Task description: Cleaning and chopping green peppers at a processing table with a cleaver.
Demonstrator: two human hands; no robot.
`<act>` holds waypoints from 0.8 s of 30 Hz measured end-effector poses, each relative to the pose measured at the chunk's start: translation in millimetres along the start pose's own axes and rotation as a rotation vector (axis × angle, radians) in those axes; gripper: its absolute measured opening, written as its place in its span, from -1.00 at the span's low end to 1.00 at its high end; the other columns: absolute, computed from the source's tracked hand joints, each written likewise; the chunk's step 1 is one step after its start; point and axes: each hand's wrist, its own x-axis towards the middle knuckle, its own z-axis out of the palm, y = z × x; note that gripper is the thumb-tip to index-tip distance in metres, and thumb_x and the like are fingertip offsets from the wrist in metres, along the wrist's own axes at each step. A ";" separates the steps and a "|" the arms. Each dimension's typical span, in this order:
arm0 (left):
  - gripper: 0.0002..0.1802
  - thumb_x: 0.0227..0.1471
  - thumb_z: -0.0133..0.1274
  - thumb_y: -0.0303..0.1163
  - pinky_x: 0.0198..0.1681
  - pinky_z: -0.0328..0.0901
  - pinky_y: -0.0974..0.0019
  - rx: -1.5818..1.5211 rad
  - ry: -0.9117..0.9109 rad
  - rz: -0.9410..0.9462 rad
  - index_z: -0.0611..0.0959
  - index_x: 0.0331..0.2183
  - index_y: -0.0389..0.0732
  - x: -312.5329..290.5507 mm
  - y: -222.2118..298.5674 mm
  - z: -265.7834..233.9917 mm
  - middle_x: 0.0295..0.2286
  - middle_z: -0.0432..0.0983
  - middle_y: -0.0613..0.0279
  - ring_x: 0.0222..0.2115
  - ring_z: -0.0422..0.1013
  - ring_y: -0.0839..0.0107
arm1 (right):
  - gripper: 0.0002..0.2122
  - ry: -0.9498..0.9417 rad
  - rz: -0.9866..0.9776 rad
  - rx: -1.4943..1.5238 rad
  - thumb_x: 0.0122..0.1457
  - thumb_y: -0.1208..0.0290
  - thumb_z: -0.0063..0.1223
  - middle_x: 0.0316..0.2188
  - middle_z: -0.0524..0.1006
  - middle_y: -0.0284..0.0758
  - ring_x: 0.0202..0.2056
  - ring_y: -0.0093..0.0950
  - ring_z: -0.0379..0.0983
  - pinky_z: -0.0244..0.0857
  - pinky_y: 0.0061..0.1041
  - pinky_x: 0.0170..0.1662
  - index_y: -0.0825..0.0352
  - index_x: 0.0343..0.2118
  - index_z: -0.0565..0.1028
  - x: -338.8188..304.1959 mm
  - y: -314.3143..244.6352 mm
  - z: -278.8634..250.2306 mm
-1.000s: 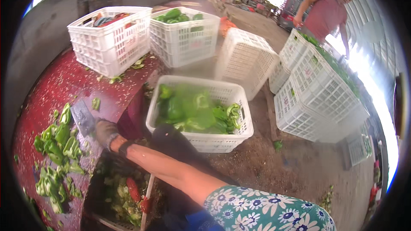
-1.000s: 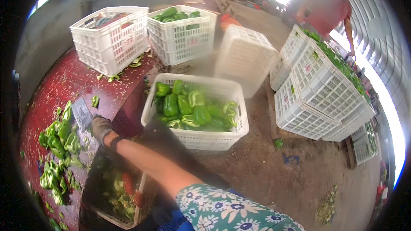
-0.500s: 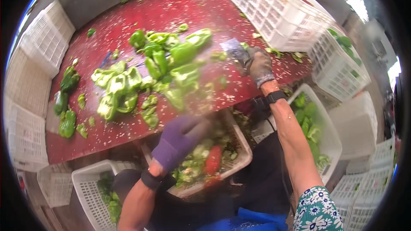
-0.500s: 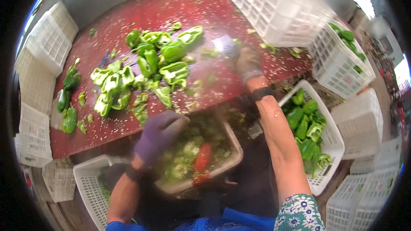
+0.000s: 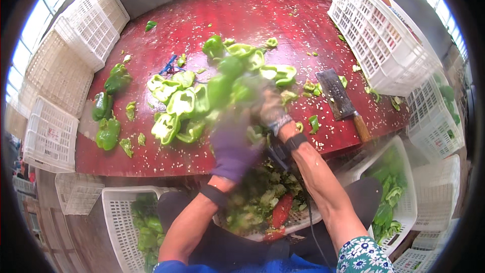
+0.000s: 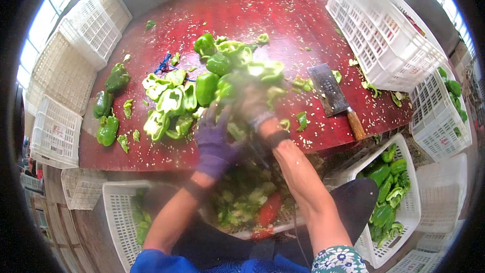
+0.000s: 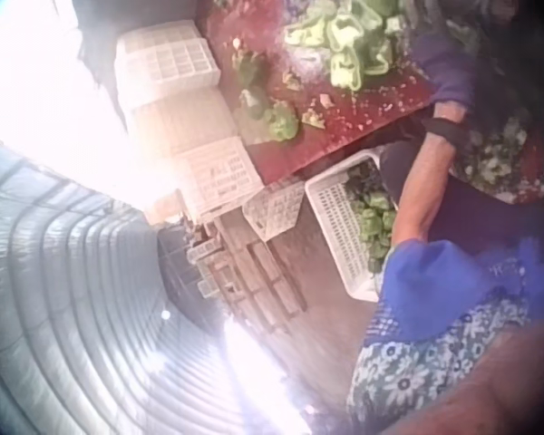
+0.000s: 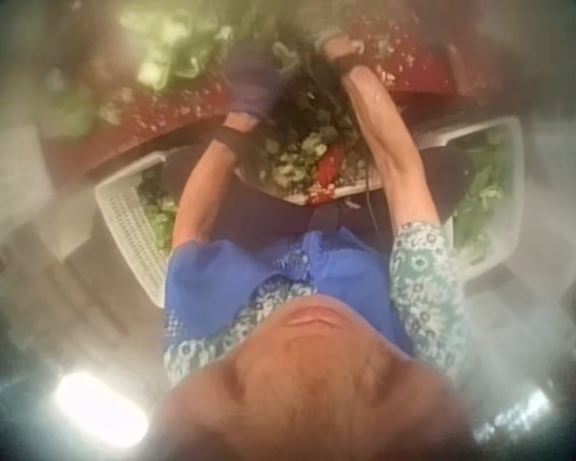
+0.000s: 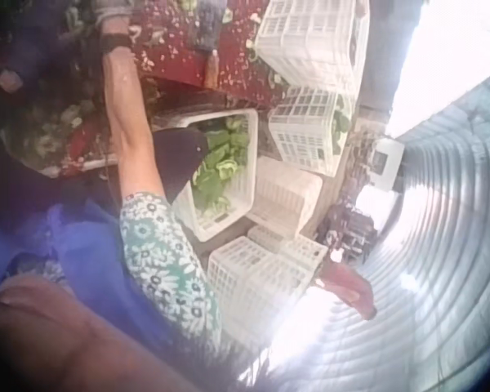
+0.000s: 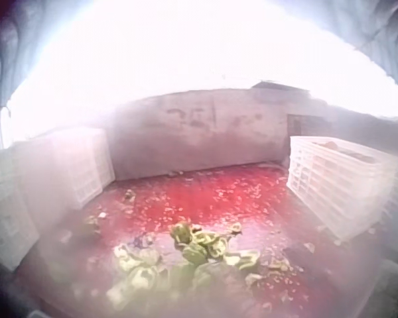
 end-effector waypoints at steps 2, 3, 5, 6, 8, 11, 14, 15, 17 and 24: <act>-0.03 -0.24 0.26 0.06 0.18 0.03 -0.16 0.021 -0.078 -0.055 0.26 0.20 0.06 -0.1 -6.0 0.1 0.16 0.12 -0.15 0.16 0.06 -0.19 | -0.65 -0.006 -0.144 0.039 0.02 0.35 0.25 -0.13 0.57 -0.17 -0.06 -0.24 0.48 0.36 -0.35 0.05 0.27 -0.09 0.56 5.0 21.1 3.9; -0.03 -0.24 0.26 0.06 0.18 0.03 -0.16 0.024 -0.084 -0.065 0.26 0.20 0.06 0.2 -13.3 1.6 0.16 0.12 -0.15 0.16 0.06 -0.19 | -0.66 -0.010 -0.291 0.078 0.02 0.34 0.24 -0.13 0.57 -0.17 -0.07 -0.22 0.48 0.36 -0.35 0.04 0.29 -0.11 0.56 10.2 36.3 3.5; -0.07 -0.22 0.24 0.05 0.17 0.05 -0.15 0.091 0.006 -0.071 0.30 0.19 0.05 2.9 -24.8 3.3 0.15 0.14 -0.15 0.15 0.08 -0.21 | -0.67 0.139 -0.140 0.012 0.02 0.26 0.27 -0.15 0.59 -0.18 -0.14 -0.23 0.52 0.36 -0.35 0.01 0.22 -0.14 0.59 46.7 54.2 -20.3; -0.07 -0.22 0.24 0.05 0.17 0.05 -0.15 0.086 0.004 -0.076 0.30 0.19 0.05 5.7 -23.8 4.7 0.15 0.14 -0.15 0.15 0.08 -0.21 | -0.68 0.174 -0.130 -0.129 0.01 0.23 0.28 -0.18 0.60 -0.21 -0.16 -0.25 0.53 0.37 -0.36 -0.01 0.18 -0.16 0.60 65.5 72.1 -30.7; -0.13 -0.21 0.21 0.03 0.14 0.09 -0.17 0.136 -0.030 -0.060 0.34 0.16 0.02 11.4 -24.4 6.0 0.13 0.18 -0.14 0.12 0.12 -0.21 | -0.65 -0.006 -0.023 -0.194 0.09 0.13 0.20 -0.14 0.57 -0.14 -0.12 -0.18 0.51 0.37 -0.31 0.00 0.23 -0.13 0.57 94.7 84.4 -23.5; -0.23 -0.17 0.18 -0.02 0.09 0.15 -0.17 0.146 0.024 -0.073 0.41 0.10 -0.03 16.5 -34.1 6.6 0.10 0.25 -0.12 0.10 0.17 -0.20 | -0.60 -0.125 -0.044 -0.159 0.07 0.10 0.22 -0.16 0.57 -0.13 -0.09 -0.17 0.50 0.37 -0.29 0.00 0.15 -0.04 0.53 125.8 59.8 9.4; -0.27 -0.14 0.21 0.01 0.09 0.16 -0.15 0.075 -0.070 -0.113 0.45 0.09 0.03 22.6 -43.6 6.2 0.14 0.23 -0.07 0.13 0.16 -0.20 | -0.44 -0.178 -0.089 -0.136 0.02 0.05 0.26 0.04 0.43 -0.07 0.03 -0.17 0.42 0.32 -0.22 0.08 0.07 0.10 0.40 163.8 49.9 67.3; -0.27 -0.14 0.21 0.01 0.09 0.16 -0.15 0.098 -0.067 -0.127 0.45 0.09 0.03 21.5 -43.7 5.4 0.14 0.23 -0.07 0.13 0.16 -0.20 | -0.38 -0.185 -0.103 -0.170 -0.01 0.04 0.28 0.13 0.36 -0.05 0.07 -0.17 0.39 0.30 -0.20 0.11 0.06 0.13 0.36 175.5 42.8 85.3; -0.29 -0.10 0.18 0.01 0.12 0.14 -0.15 0.146 -0.146 -0.113 0.44 0.10 0.04 21.4 -36.1 3.6 0.15 0.22 -0.07 0.16 0.12 -0.22 | -0.29 -0.253 -0.071 -0.227 -0.09 0.00 0.33 0.18 0.27 -0.02 0.12 -0.15 0.34 0.28 -0.19 0.14 0.05 0.16 0.32 195.1 30.7 105.7; -0.49 0.00 0.19 -0.29 0.13 0.21 0.00 -0.258 0.327 -0.005 0.47 -0.01 -0.22 2.4 -82.4 6.2 0.10 0.28 -0.09 0.10 0.25 -0.03 | -0.61 -1.061 -0.074 -0.007 -0.10 0.62 0.24 -0.15 0.52 -0.15 -0.06 -0.29 0.47 0.40 -0.28 -0.06 0.31 -0.12 0.47 205.7 7.4 86.0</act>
